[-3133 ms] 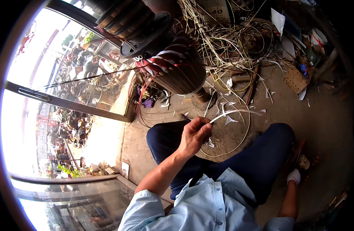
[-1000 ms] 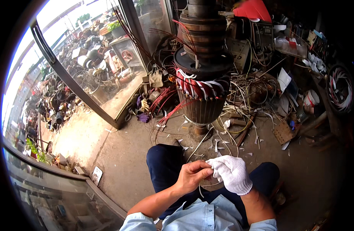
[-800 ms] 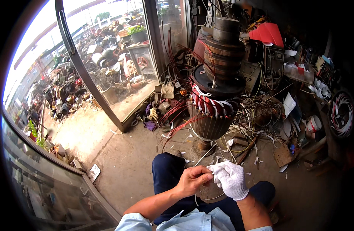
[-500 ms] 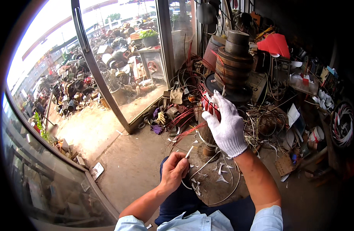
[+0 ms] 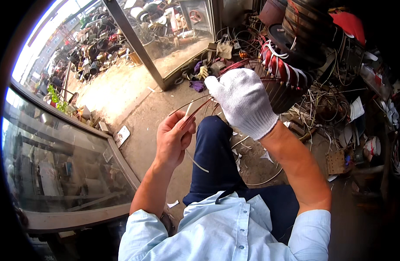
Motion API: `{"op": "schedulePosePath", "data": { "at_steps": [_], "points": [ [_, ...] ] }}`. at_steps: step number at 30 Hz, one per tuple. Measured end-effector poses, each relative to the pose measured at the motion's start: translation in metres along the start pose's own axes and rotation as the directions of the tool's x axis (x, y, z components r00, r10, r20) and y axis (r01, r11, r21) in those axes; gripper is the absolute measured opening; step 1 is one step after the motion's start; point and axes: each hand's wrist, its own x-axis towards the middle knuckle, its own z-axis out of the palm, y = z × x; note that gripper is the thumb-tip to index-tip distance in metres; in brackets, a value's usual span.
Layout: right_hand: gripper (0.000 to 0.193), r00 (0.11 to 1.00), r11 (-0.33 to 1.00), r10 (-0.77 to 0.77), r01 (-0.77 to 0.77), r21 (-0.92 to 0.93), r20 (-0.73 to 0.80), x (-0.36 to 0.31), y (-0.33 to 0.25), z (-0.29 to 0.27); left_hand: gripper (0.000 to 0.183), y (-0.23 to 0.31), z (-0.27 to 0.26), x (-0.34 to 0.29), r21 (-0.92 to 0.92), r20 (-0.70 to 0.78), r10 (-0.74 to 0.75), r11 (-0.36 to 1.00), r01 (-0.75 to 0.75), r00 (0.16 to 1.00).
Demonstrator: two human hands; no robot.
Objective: The person winds and ties wires on a motor stator. They pull a length of white cord through the windings, knot it, and use scissors to trim the excess cord.
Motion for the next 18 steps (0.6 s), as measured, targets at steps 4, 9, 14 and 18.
{"op": "schedulePosePath", "data": {
  "at_steps": [4,9,14,18],
  "points": [
    [0.036,0.995,0.999,0.005,-0.009,0.032,0.103,-0.042,-0.031,0.023,0.032,0.001,-0.002,-0.012,0.198,0.179,-0.259,0.954,0.223,0.949],
    [0.039,0.996,0.997,0.015,-0.022,0.077,0.089,-0.067,-0.04,0.039,0.05,-0.023,-0.028,-0.024,0.159,0.224,-0.203,0.973,0.17,0.953],
    [0.036,0.996,0.991,0.04,-0.051,0.125,0.085,-0.073,-0.044,0.034,0.045,-0.033,-0.055,-0.033,0.061,0.237,-0.276,0.961,0.269,0.931],
    [0.023,0.98,0.967,0.083,-0.123,0.221,0.182,-0.066,-0.055,0.033,0.037,-0.034,-0.026,-0.021,0.086,0.171,-0.329,0.944,0.319,0.929]
  ]
}}
